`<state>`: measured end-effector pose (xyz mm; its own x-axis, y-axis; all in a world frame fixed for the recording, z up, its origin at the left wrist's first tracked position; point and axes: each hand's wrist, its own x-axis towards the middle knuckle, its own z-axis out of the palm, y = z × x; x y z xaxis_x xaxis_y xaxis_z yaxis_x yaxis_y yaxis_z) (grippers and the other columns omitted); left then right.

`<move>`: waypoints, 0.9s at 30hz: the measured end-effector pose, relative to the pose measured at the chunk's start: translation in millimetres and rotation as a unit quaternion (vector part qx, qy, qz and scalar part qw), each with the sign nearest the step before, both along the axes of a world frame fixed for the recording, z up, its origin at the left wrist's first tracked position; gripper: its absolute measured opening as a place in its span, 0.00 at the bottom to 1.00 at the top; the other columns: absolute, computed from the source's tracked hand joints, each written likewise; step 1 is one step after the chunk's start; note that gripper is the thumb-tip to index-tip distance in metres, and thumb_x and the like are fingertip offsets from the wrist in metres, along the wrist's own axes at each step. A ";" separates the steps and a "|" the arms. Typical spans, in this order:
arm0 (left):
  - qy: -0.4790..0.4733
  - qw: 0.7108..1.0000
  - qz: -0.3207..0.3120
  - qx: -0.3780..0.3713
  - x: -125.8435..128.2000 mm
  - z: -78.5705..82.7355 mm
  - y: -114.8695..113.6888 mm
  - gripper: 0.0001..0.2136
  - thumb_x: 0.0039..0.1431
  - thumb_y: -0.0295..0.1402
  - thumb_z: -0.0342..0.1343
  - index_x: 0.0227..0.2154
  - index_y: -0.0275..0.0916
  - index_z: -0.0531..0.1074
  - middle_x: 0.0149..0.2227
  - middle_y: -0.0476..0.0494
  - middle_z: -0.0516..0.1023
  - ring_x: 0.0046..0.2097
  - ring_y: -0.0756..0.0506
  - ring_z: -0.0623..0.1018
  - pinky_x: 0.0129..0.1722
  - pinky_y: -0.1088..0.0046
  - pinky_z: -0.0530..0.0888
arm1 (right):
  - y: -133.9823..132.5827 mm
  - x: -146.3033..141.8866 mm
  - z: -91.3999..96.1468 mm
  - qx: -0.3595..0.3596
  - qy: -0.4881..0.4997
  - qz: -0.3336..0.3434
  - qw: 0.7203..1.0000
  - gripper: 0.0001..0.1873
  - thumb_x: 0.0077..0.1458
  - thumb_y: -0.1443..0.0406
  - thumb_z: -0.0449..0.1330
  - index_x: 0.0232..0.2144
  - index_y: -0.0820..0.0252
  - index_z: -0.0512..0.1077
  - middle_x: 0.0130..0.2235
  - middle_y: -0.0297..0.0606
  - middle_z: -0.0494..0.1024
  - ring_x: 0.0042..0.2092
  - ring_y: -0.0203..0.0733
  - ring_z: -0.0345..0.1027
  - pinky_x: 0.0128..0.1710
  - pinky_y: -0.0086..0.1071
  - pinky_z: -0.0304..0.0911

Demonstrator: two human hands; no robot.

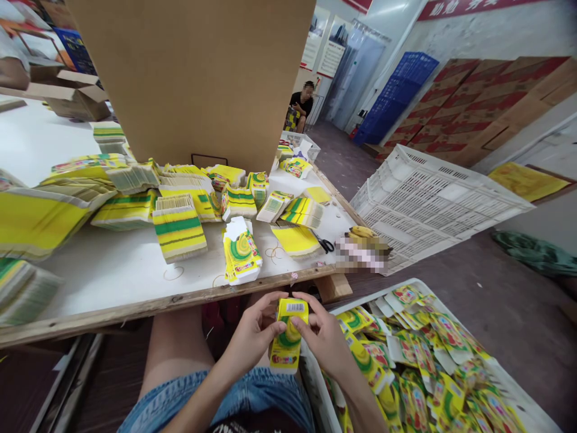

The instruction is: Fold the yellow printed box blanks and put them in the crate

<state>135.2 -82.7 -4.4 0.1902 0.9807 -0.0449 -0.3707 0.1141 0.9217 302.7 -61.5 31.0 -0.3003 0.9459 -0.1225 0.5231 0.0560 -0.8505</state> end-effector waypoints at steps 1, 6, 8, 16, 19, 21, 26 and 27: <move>0.000 1.000 -0.001 0.000 0.7 -0.3 0.1 0.22 0.54 0.32 0.62 0.52 0.36 0.67 0.43 0.38 0.81 0.44 0.42 0.79 0.42 0.69 0.74 | -0.2 -0.4 0.5 -0.002 -0.010 -0.007 1.000 0.23 0.58 0.60 0.57 0.55 0.58 0.66 0.17 0.24 0.67 0.20 0.35 0.58 0.23 0.27 0.50; 0.014 1.000 0.014 0.013 2.5 0.5 -0.5 0.21 0.54 0.30 0.62 0.51 0.37 0.68 0.44 0.38 0.80 0.45 0.42 0.79 0.45 0.68 0.74 | -2.4 -3.6 0.6 -0.008 -0.025 -0.037 0.999 0.23 0.57 0.61 0.57 0.55 0.60 0.67 0.16 0.20 0.59 0.19 0.32 0.52 0.21 0.26 0.47; 0.010 1.000 0.018 0.009 1.7 2.2 -0.8 0.21 0.54 0.31 0.62 0.51 0.37 0.68 0.44 0.38 0.81 0.43 0.42 0.79 0.43 0.69 0.74 | -3.3 -2.8 1.5 -0.021 0.012 -0.022 0.999 0.27 0.58 0.60 0.57 0.58 0.61 0.65 0.15 0.20 0.58 0.18 0.31 0.49 0.20 0.25 0.45; -0.043 0.999 -0.007 -0.015 -1.2 3.7 0.9 0.25 0.52 0.38 0.65 0.52 0.37 0.69 0.43 0.37 0.81 0.46 0.39 0.78 0.46 0.64 0.73 | 4.2 8.9 4.8 0.007 0.137 -0.060 0.989 0.22 0.57 0.53 0.61 0.49 0.57 0.77 0.39 0.43 0.82 0.39 0.45 0.75 0.38 0.35 0.70; -0.051 0.998 -0.012 -0.018 -1.8 1.8 0.8 0.26 0.51 0.38 0.65 0.52 0.37 0.69 0.43 0.37 0.81 0.46 0.39 0.79 0.46 0.63 0.74 | 7.0 7.5 -0.3 -0.030 0.191 -0.075 0.978 0.21 0.52 0.52 0.65 0.46 0.56 0.79 0.47 0.45 0.81 0.47 0.50 0.75 0.47 0.41 0.70; -0.043 0.999 -0.008 -0.018 -1.0 -0.1 0.4 0.25 0.51 0.37 0.65 0.52 0.37 0.69 0.42 0.37 0.81 0.45 0.39 0.79 0.45 0.63 0.74 | 6.9 4.6 -4.9 -0.070 0.227 -0.091 0.967 0.22 0.49 0.52 0.67 0.44 0.57 0.80 0.43 0.44 0.83 0.43 0.50 0.77 0.44 0.42 0.72; 0.029 0.998 0.051 -0.005 5.0 -4.9 -0.8 0.19 0.52 0.29 0.61 0.49 0.38 0.72 0.43 0.39 0.81 0.45 0.41 0.79 0.46 0.66 0.73 | 4.3 -1.6 -13.6 -0.025 0.248 -0.112 0.962 0.16 0.48 0.56 0.69 0.39 0.56 0.82 0.42 0.43 0.83 0.43 0.48 0.77 0.44 0.41 0.72; 0.038 0.998 0.059 -0.005 6.1 -5.6 -0.9 0.19 0.52 0.28 0.59 0.48 0.39 0.72 0.44 0.40 0.81 0.46 0.42 0.79 0.47 0.66 0.73 | 4.0 -2.1 -14.4 -0.006 0.245 -0.112 0.963 0.15 0.48 0.57 0.69 0.38 0.55 0.82 0.42 0.43 0.83 0.43 0.48 0.76 0.44 0.40 0.72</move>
